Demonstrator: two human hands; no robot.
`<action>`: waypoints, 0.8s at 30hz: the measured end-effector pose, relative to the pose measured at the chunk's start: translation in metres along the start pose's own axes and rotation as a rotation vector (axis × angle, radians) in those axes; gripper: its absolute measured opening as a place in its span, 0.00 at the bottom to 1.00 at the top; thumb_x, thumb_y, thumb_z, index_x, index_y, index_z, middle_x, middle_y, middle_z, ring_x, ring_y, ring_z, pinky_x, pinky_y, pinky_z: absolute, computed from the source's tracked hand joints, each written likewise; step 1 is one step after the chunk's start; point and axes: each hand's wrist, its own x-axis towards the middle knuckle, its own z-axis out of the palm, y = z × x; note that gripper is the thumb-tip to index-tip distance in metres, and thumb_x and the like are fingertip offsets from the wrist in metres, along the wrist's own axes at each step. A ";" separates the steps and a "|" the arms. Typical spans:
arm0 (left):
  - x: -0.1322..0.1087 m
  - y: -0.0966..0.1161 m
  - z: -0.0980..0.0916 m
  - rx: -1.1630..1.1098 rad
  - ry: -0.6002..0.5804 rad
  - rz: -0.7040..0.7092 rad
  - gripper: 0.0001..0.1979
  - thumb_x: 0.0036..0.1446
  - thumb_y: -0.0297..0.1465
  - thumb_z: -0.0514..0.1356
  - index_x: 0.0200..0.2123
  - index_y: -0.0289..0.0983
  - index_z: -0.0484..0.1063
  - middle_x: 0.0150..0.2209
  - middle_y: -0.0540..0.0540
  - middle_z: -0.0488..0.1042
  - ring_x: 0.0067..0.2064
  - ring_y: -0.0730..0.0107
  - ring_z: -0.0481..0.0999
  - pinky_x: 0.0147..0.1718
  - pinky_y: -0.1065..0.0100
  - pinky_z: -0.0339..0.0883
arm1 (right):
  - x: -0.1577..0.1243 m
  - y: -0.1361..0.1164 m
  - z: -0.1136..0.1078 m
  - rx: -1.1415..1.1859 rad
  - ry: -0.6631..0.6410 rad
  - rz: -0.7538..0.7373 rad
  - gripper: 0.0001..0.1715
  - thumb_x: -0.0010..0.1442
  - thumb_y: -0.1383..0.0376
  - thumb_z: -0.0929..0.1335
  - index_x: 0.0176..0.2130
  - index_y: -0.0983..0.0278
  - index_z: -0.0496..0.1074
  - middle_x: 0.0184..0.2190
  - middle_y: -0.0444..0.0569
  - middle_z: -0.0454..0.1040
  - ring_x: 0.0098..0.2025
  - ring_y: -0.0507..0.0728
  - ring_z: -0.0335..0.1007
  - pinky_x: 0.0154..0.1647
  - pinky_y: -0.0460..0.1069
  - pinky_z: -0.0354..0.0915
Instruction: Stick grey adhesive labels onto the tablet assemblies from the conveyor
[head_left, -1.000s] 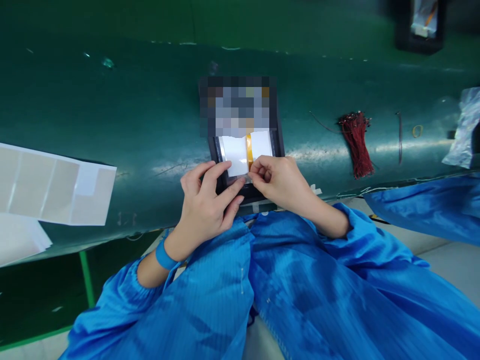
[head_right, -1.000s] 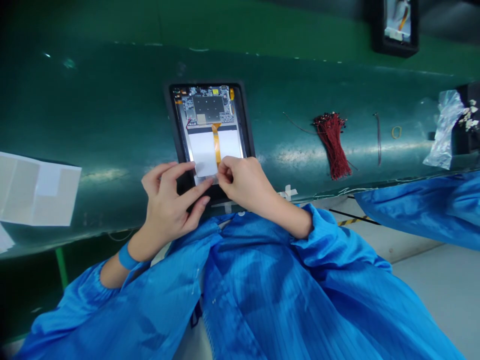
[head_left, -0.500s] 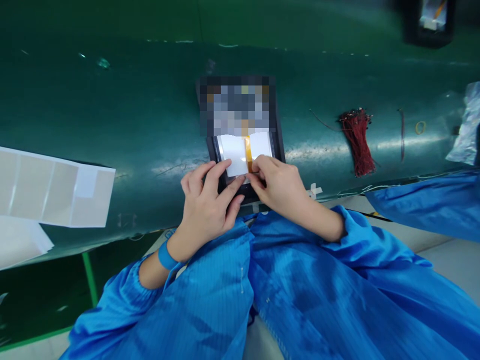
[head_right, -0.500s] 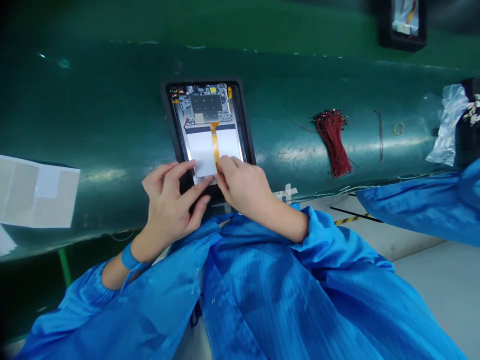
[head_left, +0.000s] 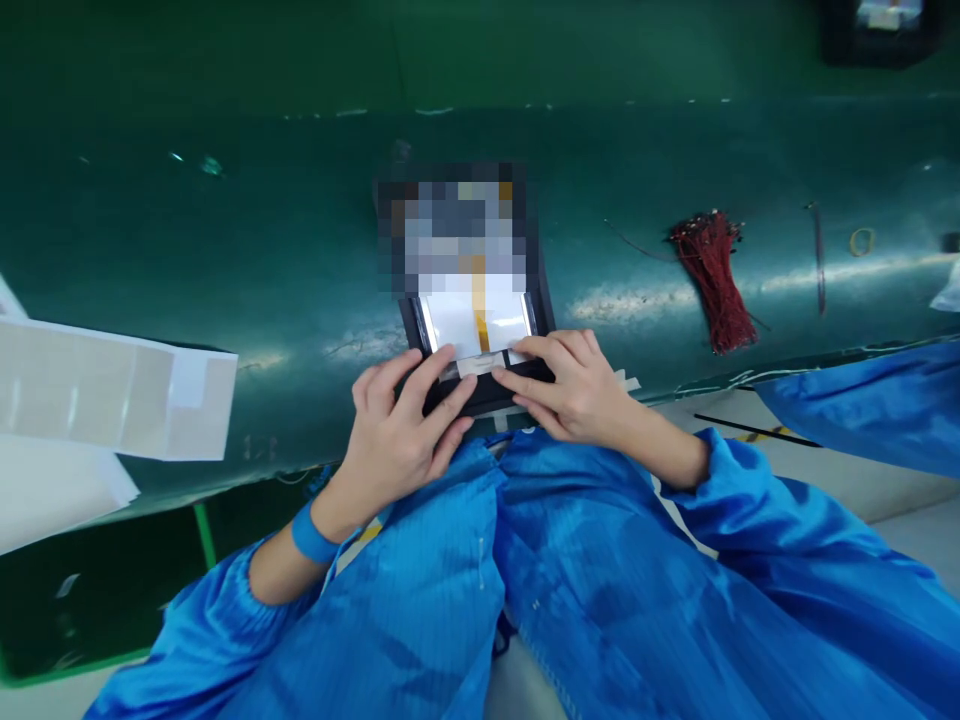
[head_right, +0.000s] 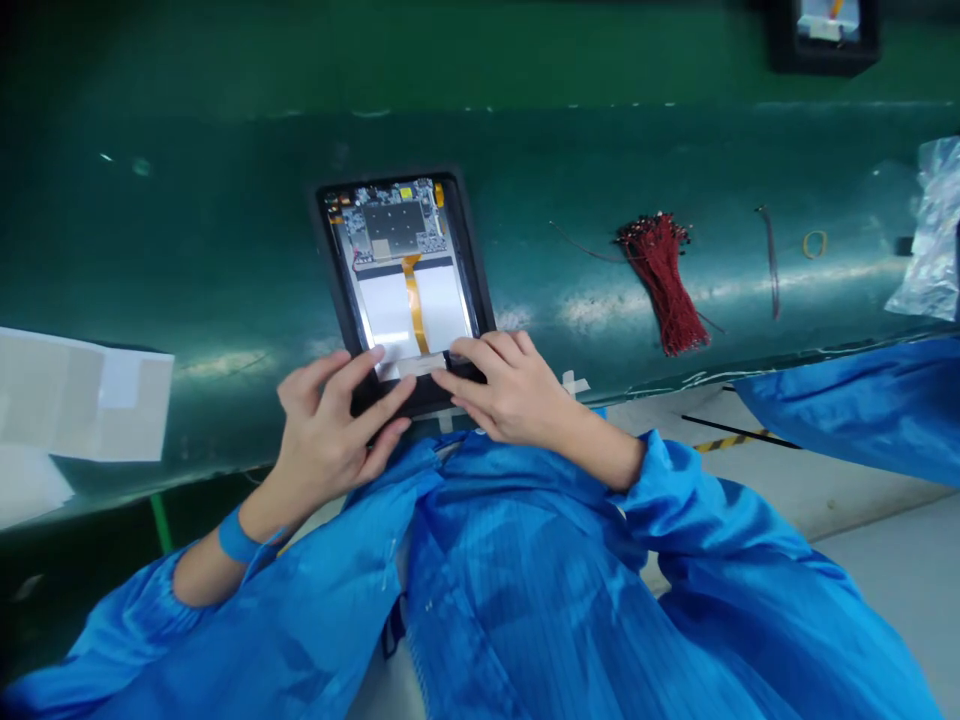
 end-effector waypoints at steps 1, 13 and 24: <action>0.001 -0.001 -0.004 0.006 -0.016 0.010 0.21 0.65 0.36 0.66 0.61 0.44 0.78 0.70 0.36 0.68 0.67 0.39 0.65 0.60 0.41 0.62 | -0.001 0.002 0.001 0.010 0.019 -0.013 0.20 0.71 0.59 0.69 0.60 0.58 0.78 0.58 0.59 0.74 0.55 0.67 0.65 0.50 0.60 0.62; 0.153 -0.090 -0.026 0.223 -0.170 -0.547 0.11 0.70 0.31 0.60 0.44 0.28 0.79 0.40 0.46 0.79 0.47 0.61 0.77 0.56 0.56 0.68 | -0.007 0.020 0.019 0.099 0.174 -0.085 0.16 0.69 0.60 0.69 0.55 0.58 0.78 0.53 0.56 0.77 0.54 0.66 0.66 0.51 0.61 0.62; 0.181 -0.085 -0.027 0.368 -0.427 -0.508 0.22 0.76 0.38 0.51 0.45 0.25 0.78 0.48 0.42 0.79 0.63 0.52 0.69 0.69 0.40 0.52 | -0.003 0.024 0.016 0.164 0.184 -0.134 0.15 0.70 0.63 0.67 0.51 0.64 0.79 0.52 0.58 0.78 0.53 0.66 0.64 0.49 0.59 0.63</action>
